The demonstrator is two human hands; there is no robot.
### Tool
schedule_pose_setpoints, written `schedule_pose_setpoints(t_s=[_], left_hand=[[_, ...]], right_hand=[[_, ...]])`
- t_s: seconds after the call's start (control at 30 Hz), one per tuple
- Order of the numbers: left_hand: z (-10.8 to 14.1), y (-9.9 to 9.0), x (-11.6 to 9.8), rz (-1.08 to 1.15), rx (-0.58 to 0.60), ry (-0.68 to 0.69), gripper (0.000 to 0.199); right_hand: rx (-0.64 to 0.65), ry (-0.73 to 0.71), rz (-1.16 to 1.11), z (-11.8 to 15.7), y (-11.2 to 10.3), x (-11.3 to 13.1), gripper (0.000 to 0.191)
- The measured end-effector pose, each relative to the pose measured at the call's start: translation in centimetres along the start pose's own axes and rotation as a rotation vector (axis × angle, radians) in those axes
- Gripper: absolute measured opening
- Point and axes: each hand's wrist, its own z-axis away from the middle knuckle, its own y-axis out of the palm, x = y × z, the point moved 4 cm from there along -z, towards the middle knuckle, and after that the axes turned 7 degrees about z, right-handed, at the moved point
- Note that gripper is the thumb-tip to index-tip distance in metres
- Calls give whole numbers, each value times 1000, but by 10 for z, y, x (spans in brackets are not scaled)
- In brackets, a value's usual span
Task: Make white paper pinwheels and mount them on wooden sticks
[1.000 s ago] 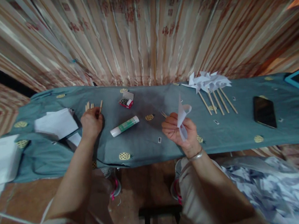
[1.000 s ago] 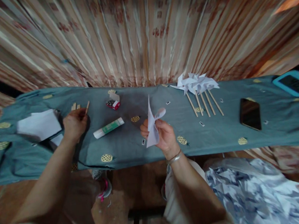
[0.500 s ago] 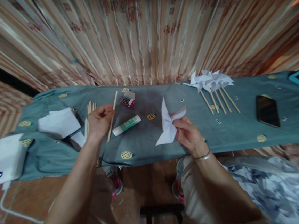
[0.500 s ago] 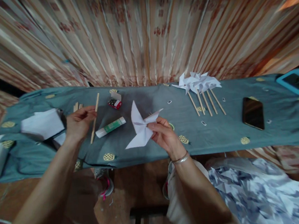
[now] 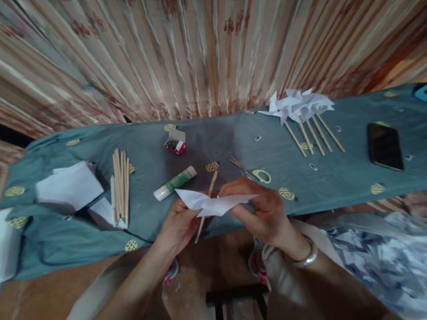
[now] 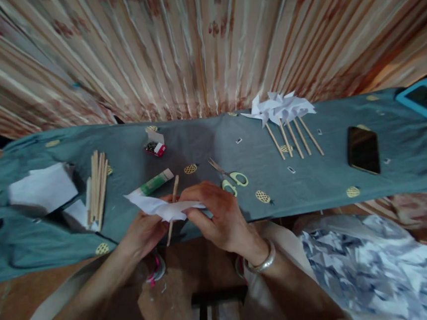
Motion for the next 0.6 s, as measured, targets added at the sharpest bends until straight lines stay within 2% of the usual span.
schedule_pose_setpoints(t_s=[0.2,0.4,0.6], left_hand=[[6,6,5,96,38,-111,41],[8,4,6,131,73,-99,40],[8,5,5,131,75,-102,38]], right_hand=[[-71,-28,153,-1,-3,0,17],[-84,-125,178,2,-3,4,18],[-110,-129,175,2,-1,2,21]])
